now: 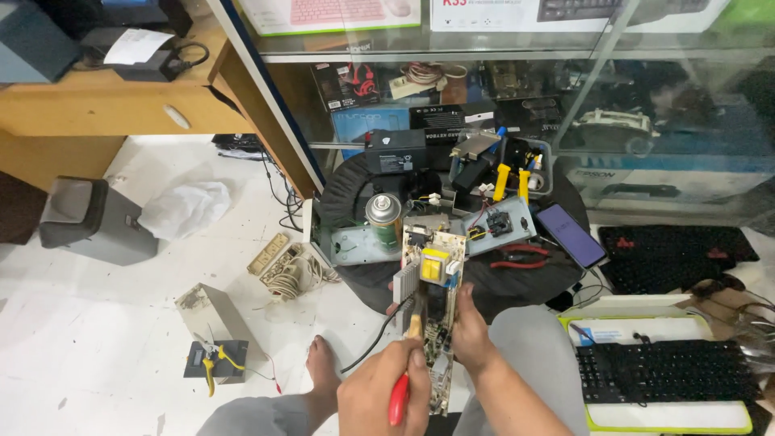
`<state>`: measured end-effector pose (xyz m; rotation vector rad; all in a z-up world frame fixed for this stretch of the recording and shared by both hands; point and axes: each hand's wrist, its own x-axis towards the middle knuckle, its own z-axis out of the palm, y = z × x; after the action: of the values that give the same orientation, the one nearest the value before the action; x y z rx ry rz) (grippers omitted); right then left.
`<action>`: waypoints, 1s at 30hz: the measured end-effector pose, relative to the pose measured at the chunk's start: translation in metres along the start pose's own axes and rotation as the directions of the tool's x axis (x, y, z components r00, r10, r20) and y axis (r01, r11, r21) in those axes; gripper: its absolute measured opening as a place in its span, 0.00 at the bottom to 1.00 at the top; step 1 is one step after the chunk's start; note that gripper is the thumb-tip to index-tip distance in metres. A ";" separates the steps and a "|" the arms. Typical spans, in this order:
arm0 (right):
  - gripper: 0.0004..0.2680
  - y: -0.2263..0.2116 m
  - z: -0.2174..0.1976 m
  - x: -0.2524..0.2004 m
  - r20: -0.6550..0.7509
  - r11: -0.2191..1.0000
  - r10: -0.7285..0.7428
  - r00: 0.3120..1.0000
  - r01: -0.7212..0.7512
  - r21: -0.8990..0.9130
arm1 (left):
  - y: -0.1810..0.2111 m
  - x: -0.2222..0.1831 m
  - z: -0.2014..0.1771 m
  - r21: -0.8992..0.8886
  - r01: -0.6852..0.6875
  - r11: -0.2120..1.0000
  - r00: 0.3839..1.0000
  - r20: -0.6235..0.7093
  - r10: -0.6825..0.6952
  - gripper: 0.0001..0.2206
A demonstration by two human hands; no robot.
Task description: The person is cleaning a large circuit board by repeatedly applying a cleaning spray and then scrubbing the surface with a handheld brush.
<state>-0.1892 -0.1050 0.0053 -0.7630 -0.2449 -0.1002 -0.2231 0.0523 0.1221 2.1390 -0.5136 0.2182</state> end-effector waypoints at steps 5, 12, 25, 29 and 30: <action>0.30 -0.001 0.001 -0.010 0.010 0.999 0.043 0.999 -0.043 0.001 | -0.003 -0.007 -0.004 -0.050 -0.079 0.996 0.992 -0.100 0.073 0.06; 0.28 -0.006 0.001 -0.038 -0.028 0.997 0.068 0.997 -0.067 0.029 | 0.001 -0.019 -0.012 -0.122 -0.099 0.988 0.995 -0.038 0.095 0.08; 0.26 -0.004 0.008 -0.116 -0.282 0.998 -0.063 0.957 0.064 -0.005 | 0.010 -0.054 -0.009 -0.183 -0.253 0.950 0.955 0.111 0.275 0.04; 0.21 0.000 0.009 -0.144 -0.741 0.993 -0.050 0.669 -0.044 -0.107 | 0.019 -0.073 -0.024 -0.164 -0.312 0.936 0.938 0.105 0.331 0.02; 0.22 -0.005 0.013 -0.145 -0.697 0.973 -0.096 0.711 -0.079 -0.215 | 0.022 -0.074 -0.030 -0.139 -0.309 0.941 0.926 0.180 0.331 0.03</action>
<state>-0.3323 -0.0991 -0.0188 -0.9018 0.5151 -0.4298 -0.2985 0.0860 0.1308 1.9716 -0.9759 0.1509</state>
